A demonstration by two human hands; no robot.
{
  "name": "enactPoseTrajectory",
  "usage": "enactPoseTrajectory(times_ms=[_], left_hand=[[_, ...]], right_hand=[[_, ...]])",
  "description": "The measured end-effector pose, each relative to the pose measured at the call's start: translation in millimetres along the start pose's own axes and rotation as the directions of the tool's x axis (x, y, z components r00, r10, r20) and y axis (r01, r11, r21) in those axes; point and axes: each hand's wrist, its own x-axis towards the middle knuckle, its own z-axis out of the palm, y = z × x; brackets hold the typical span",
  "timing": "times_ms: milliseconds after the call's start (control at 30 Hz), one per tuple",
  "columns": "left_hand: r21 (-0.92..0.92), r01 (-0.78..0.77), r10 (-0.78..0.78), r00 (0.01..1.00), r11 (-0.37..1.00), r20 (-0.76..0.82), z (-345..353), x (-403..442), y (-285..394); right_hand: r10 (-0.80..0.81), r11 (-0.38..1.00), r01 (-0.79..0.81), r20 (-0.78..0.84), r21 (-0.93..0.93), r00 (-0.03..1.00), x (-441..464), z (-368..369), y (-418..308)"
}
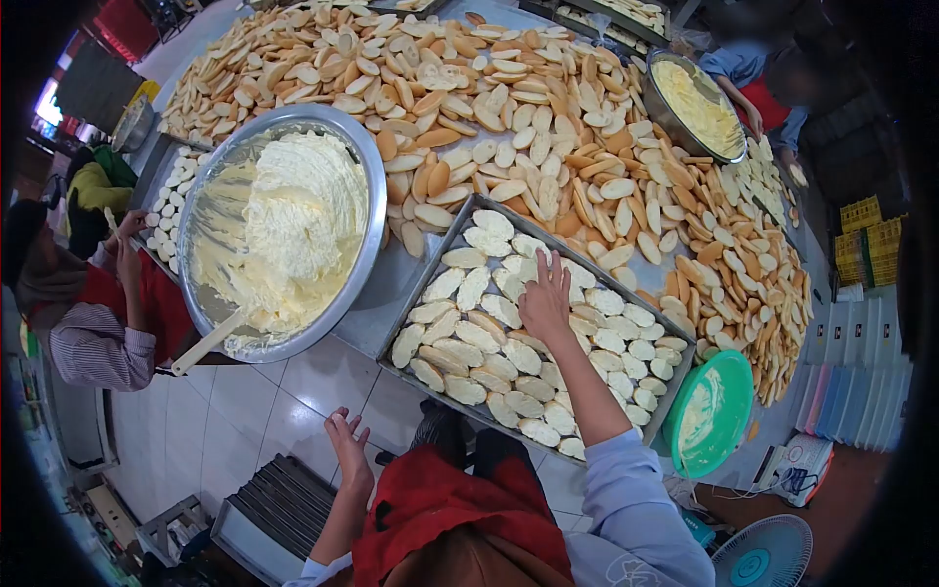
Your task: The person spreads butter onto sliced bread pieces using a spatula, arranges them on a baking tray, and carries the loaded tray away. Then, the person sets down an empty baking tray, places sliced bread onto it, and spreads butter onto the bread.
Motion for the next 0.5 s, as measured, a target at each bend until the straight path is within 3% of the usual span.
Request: enactPoseTrajectory(times_ms=[267, 333, 467, 500], left_hand=[[0.009, 0.017, -0.017, 1.0, 1.0, -0.009, 2.1, 4.4, 11.1], [-0.008, 0.016, -0.016, 1.0, 1.0, -0.015, 3.3, 6.1, 13.1], [-0.026, 0.018, -0.019, 1.0, 0.999, -0.023, 9.4, 8.1, 20.9], [-0.02, 0.016, -0.016, 1.0, 1.0, -0.014, 11.0, 9.3, 22.3]], right_hand=[[0.089, 0.994, -0.092, 0.045, 0.063, 0.995, 2.9, 1.7, -6.4], [0.146, 0.977, -0.132, -0.076, 0.171, 0.986, 0.6, 0.1, -6.9], [0.244, 0.948, -0.213, -0.11, 0.237, 0.964, -11.9, -18.1, -7.9], [0.253, 0.936, -0.192, -0.186, 0.296, 0.949, -19.7, -19.1, -6.6]])
